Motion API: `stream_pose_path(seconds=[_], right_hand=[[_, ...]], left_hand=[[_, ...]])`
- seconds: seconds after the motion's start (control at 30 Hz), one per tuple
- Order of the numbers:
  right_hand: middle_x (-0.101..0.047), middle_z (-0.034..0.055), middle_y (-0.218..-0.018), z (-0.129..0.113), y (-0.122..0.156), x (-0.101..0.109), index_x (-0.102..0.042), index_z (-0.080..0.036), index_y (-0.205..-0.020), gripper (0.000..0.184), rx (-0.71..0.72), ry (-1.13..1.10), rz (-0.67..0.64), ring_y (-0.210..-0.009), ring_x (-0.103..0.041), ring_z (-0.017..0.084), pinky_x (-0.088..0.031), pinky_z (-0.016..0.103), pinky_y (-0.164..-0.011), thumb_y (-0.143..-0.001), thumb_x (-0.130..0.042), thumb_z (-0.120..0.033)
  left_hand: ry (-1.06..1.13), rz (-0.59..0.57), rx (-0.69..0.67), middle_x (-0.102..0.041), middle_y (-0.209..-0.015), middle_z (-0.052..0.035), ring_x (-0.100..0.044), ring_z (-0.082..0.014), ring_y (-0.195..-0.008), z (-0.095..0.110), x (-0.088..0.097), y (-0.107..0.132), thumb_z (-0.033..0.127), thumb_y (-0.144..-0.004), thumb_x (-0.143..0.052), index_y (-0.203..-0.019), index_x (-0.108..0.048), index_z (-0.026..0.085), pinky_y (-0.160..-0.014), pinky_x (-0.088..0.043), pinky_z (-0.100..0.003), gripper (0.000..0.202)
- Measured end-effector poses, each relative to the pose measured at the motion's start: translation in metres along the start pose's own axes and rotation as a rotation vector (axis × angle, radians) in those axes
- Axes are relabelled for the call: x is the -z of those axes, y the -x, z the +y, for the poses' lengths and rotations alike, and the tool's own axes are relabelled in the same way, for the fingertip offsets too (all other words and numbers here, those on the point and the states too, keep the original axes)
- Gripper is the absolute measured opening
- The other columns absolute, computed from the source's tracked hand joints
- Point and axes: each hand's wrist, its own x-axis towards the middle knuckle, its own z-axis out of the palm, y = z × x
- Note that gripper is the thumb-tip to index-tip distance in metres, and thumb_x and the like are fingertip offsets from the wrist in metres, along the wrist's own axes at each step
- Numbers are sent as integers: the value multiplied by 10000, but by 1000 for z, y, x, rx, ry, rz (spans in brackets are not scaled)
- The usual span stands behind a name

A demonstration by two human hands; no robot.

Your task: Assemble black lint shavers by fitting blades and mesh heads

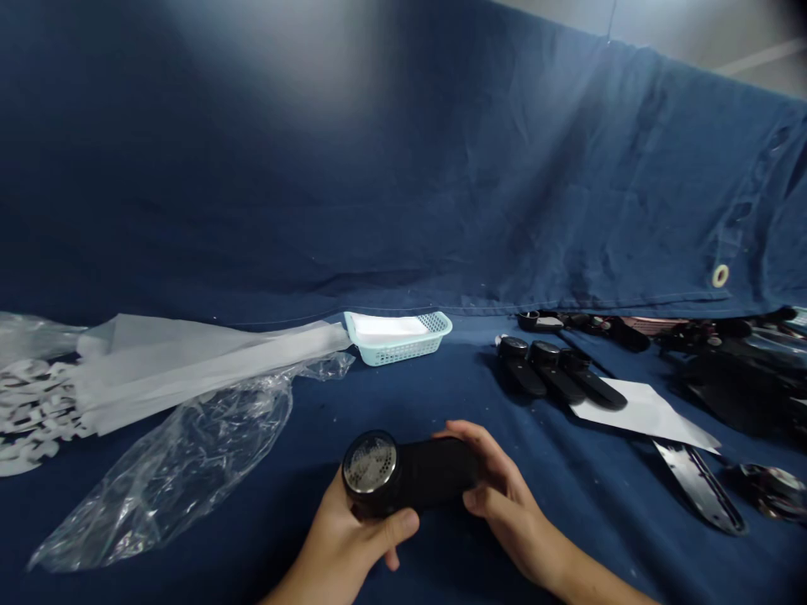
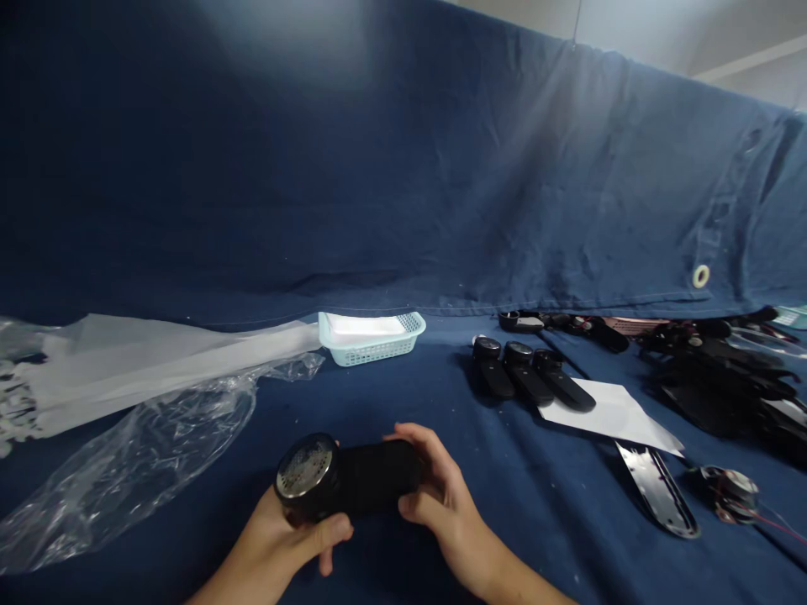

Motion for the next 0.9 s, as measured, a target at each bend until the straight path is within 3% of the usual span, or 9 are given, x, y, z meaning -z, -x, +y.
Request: stream_pose_path(seconds=[0.2, 0.33, 0.43, 0.67, 0.77, 0.9], right_hand=[[-538, 43, -1348, -8, 0, -2, -499, -322, -1298, 601, 29, 12, -23, -1154, -491, 248, -389, 354, -913, -726, -601, -168], [-544, 27, -1360, -13, -2, -1, -508, -344, -1313, 692, 35, 30, -50, -1131, -511, 237, -408, 335, -862, -662, -570, -117], [-566, 23, -1347, -16, -5, 1, -554, -328, -1289, 719, 16, 40, -51, -1131, -516, 238, -408, 334, -863, -611, -542, -87], [-665, 54, -1227, -19, -10, 1, -689, -226, -1157, 651, -98, -125, -6, -1077, -552, 242, -382, 334, -884, -546, -515, -85], [-695, 76, -1168, -17, -12, 3, -705, -194, -1126, 637, -147, -197, 7, -1056, -574, 254, -382, 347, -888, -528, -520, -76], [-736, 94, -1046, -14, -13, 9, -729, -153, -1047, 562, -218, -228, 4, -955, -620, 232, -397, 324, -841, -535, -513, -64]], left_hand=[[-92, 109, 3, -614, -900, -13, -553, -124, -527, 3, -3, 9, 228, -584, -844, -1235, -399, 280, -390, -484, -219, 791], [-140, 90, 56, -640, -753, 2, -602, -158, -473, 1, -2, 7, 192, -603, -794, -1284, -319, 297, -319, -405, -180, 837], [-106, 41, 82, -629, -663, 18, -609, -175, -464, 0, 0, 4, 239, -629, -783, -1307, -272, 280, -334, -438, -199, 849], [-79, 56, 75, -646, -652, 21, -580, -149, -415, 8, -3, 6, 271, -614, -798, -1319, -250, 254, -340, -443, -210, 893], [-103, 37, 74, -623, -582, 31, -575, -144, -437, 10, -3, 8, 368, -636, -799, -1261, -315, 204, -379, -459, -219, 807], [-117, 37, 94, -601, -564, 21, -584, -136, -455, 8, 0, 8, 461, -606, -815, -980, -461, 193, -411, -465, -224, 580]])
